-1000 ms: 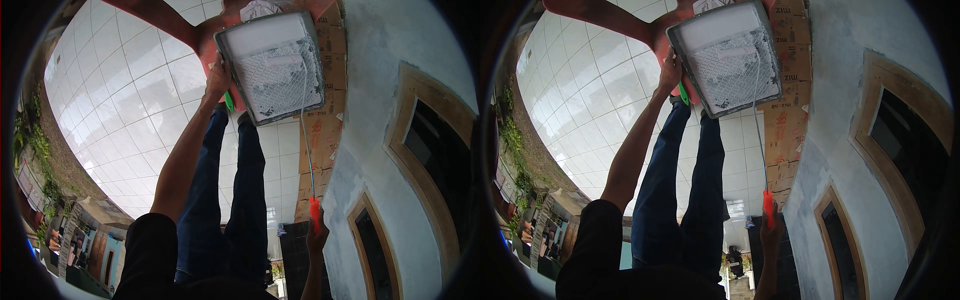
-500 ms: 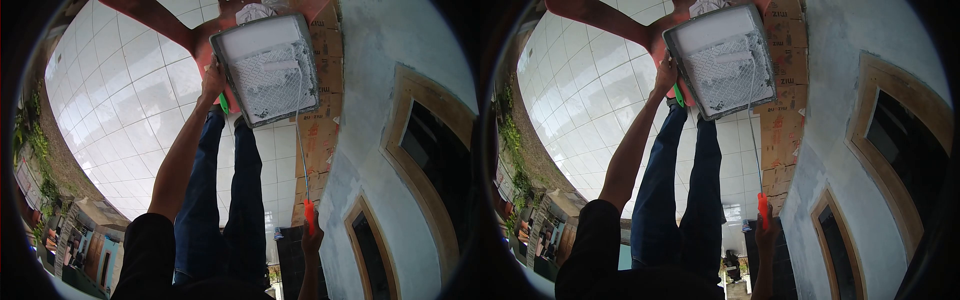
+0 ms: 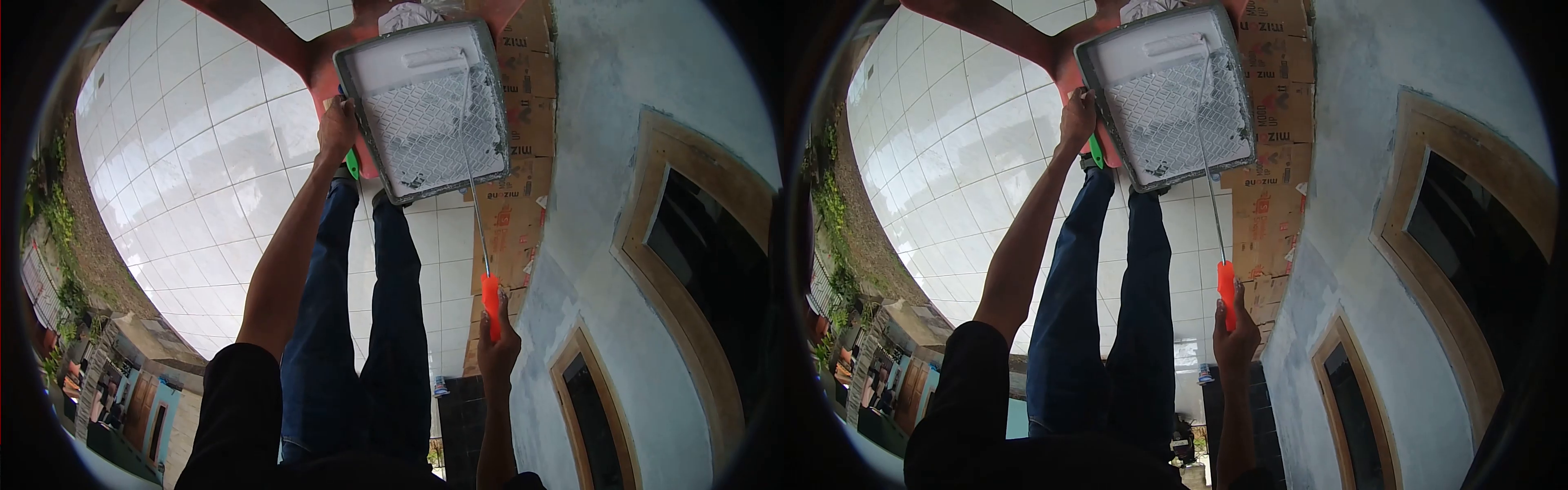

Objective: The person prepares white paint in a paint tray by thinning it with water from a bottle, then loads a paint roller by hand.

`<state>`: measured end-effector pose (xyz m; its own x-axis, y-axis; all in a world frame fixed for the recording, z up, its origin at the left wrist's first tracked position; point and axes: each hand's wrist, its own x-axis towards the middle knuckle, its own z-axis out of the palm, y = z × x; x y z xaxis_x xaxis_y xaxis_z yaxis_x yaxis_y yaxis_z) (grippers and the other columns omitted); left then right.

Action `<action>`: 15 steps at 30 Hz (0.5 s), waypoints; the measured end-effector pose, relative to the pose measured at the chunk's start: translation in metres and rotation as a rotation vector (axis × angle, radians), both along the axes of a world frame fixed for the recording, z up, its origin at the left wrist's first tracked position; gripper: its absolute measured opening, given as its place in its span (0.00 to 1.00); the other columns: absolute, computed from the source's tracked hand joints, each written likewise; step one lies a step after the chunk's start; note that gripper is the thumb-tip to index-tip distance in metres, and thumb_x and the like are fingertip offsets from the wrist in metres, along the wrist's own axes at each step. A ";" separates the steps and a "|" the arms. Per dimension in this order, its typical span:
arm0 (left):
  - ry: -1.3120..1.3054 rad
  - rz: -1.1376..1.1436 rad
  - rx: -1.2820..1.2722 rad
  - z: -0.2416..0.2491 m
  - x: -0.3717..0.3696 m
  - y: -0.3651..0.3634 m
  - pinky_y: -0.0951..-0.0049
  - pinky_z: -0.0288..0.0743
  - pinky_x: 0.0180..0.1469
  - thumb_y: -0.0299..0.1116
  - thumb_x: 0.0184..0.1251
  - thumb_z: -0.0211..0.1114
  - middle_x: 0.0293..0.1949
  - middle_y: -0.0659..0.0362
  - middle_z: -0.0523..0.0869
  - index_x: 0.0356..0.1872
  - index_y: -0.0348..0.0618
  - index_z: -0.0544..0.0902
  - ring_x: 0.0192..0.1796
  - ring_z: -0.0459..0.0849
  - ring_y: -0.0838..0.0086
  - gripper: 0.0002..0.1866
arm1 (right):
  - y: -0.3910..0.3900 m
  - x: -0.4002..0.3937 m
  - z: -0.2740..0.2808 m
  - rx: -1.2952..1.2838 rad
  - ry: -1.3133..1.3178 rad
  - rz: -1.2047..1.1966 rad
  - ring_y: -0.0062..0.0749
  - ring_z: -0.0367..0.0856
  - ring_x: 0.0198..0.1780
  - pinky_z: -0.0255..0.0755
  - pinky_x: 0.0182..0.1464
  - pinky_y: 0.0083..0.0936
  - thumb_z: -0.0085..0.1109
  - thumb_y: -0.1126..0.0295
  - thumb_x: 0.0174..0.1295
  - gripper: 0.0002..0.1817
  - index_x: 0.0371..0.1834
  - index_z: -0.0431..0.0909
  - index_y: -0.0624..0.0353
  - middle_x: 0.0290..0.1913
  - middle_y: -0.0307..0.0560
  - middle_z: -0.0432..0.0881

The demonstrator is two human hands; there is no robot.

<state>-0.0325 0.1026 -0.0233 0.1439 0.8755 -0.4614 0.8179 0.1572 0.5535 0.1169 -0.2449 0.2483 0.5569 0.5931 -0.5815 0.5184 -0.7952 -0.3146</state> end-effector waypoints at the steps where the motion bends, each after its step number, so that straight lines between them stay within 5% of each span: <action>1: 0.009 0.010 0.004 0.002 0.002 -0.001 0.47 0.72 0.48 0.44 0.73 0.46 0.42 0.40 0.83 0.51 0.40 0.73 0.47 0.81 0.44 0.19 | -0.001 0.002 -0.007 0.038 -0.013 0.013 0.46 0.82 0.53 0.78 0.51 0.35 0.55 0.67 0.67 0.25 0.67 0.65 0.61 0.55 0.54 0.80; 15: 0.083 0.056 -0.067 0.021 0.010 -0.045 0.51 0.76 0.48 0.35 0.66 0.54 0.45 0.43 0.85 0.70 0.46 0.59 0.47 0.83 0.46 0.30 | -0.002 -0.018 -0.011 0.041 0.129 -0.011 0.49 0.80 0.55 0.77 0.54 0.37 0.53 0.66 0.68 0.26 0.68 0.63 0.64 0.59 0.58 0.76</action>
<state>-0.0224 0.0573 -0.0020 0.0541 0.8478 -0.5275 0.8493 0.2388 0.4709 0.0985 -0.2473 0.2369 0.4854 0.6120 -0.6244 0.4632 -0.7857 -0.4100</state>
